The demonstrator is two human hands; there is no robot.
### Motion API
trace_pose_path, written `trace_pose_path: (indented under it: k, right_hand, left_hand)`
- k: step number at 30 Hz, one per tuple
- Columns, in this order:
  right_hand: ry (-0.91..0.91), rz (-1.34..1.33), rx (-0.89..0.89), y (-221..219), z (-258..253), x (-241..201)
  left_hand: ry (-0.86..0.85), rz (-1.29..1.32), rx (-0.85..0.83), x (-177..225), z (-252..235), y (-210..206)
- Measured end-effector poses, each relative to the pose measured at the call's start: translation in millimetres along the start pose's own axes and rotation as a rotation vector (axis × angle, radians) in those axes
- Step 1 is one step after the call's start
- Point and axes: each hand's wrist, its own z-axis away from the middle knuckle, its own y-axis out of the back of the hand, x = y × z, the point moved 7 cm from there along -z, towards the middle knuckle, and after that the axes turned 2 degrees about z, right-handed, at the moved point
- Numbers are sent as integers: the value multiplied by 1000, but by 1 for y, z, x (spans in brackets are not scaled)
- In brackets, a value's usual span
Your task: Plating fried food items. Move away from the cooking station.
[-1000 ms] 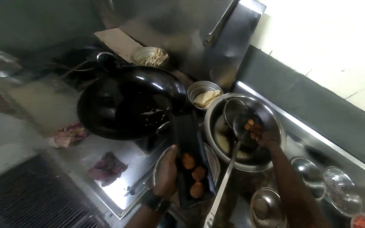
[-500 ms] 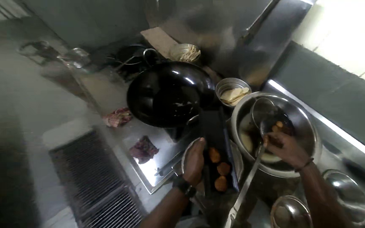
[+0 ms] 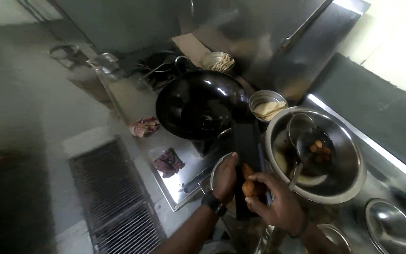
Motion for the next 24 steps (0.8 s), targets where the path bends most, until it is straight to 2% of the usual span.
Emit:
trace_pose_path:
  k: [3,10,18,24]
  right_hand:
    - [49,178,52,-9,5,1]
    - [-8,471,102,-7,16,5]
    - [-3,290,193,19,24,16]
    - [51,379,61,3,27,13]
  left_hand:
    - [2,66,-9,1,0,0]
    - [18,53,30,-1,4,2]
    - [28,32,9,-2,5,2]
    - [19,25,15,-3,3,-3]
